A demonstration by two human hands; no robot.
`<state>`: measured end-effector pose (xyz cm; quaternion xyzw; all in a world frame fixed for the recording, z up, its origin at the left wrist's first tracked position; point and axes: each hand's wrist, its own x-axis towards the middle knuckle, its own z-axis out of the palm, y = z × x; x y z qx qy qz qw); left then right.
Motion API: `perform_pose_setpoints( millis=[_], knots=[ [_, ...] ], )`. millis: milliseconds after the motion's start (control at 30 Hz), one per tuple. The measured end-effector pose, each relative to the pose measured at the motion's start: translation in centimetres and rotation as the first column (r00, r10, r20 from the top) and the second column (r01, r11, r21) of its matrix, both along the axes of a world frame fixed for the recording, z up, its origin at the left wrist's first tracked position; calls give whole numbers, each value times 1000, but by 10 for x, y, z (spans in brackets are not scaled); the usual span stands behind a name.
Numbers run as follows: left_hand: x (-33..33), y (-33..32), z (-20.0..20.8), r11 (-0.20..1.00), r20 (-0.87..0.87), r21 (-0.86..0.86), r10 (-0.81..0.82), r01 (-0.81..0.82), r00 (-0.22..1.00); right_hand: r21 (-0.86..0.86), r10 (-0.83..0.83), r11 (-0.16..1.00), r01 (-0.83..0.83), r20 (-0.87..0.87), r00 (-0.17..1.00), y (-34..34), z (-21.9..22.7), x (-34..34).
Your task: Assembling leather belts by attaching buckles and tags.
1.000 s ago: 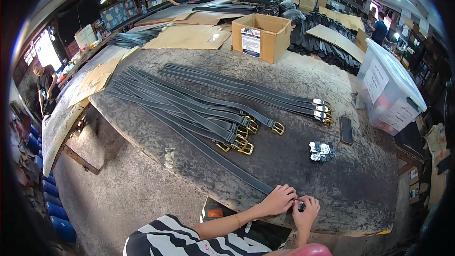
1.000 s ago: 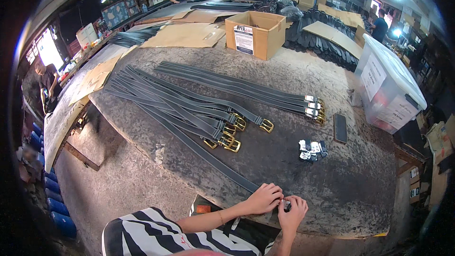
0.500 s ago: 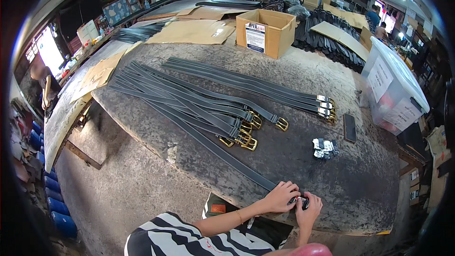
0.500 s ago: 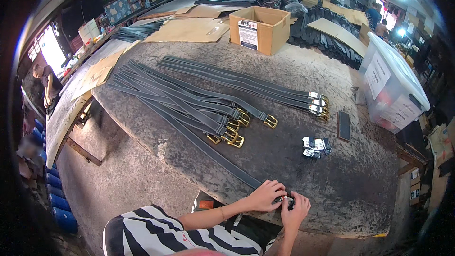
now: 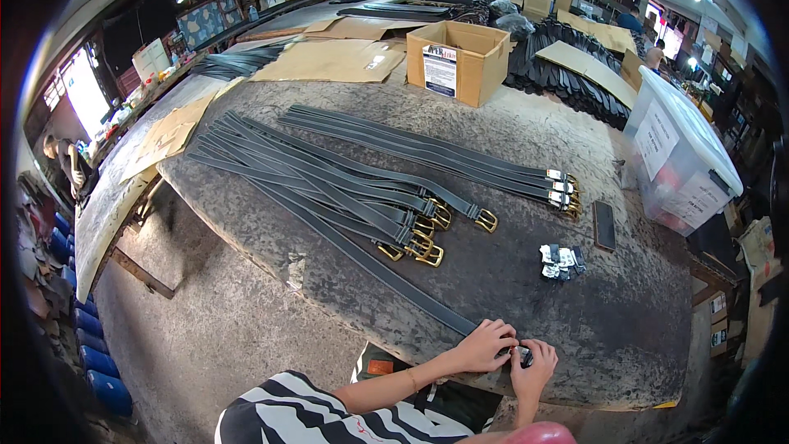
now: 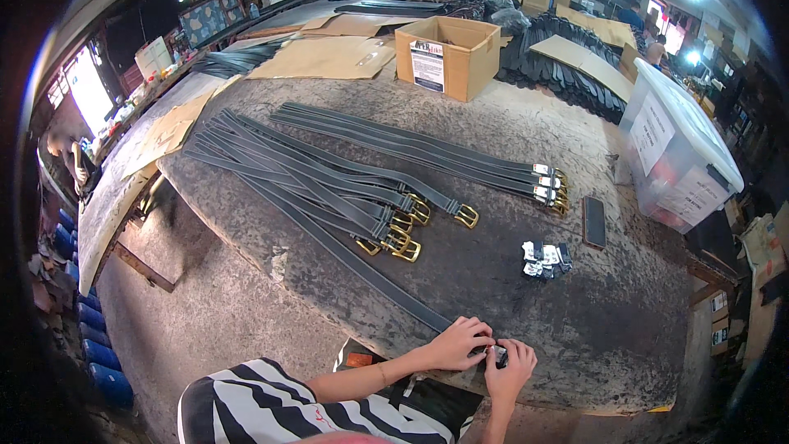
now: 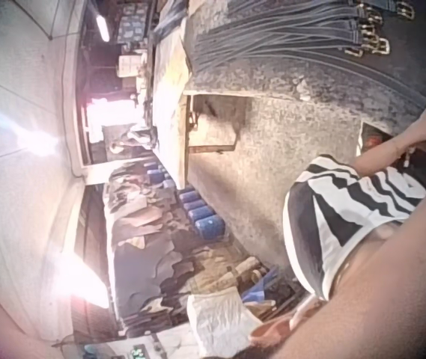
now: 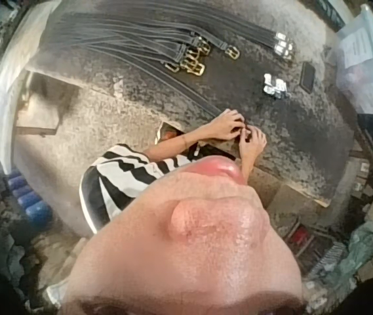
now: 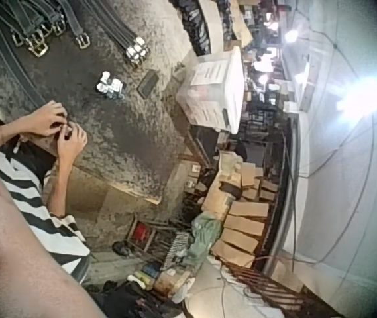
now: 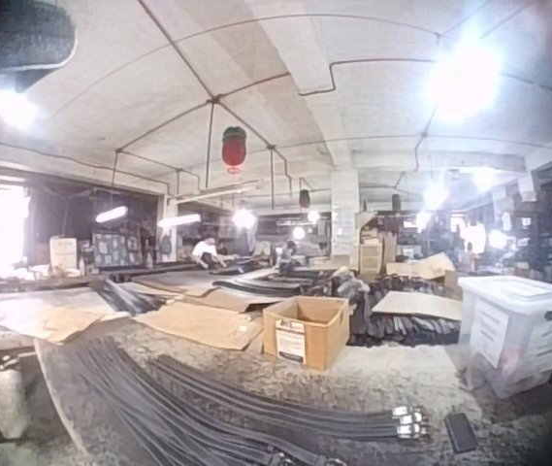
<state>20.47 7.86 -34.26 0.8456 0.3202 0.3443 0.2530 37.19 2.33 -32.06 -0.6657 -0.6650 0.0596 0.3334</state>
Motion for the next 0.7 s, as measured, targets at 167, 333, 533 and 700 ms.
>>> perform_pose_setpoints(
  millis=[167,333,533,700],
  knots=[
    [0,1,1,1000,-20,7,1,-1,1000,8,6,1000,-6,-3,1000,0,-2,1],
    [1,2,-5,1000,-3,6,4,-4,1000,-12,-5,1000,5,1,1000,0,0,0],
    [1,1,-1,1000,4,4,8,-8,1000,-35,-20,999,16,-120,993,-1,2,3],
    [1,1,-3,1000,11,5,14,-14,1000,3,0,1000,0,-32,999,0,-4,5]
  ],
)
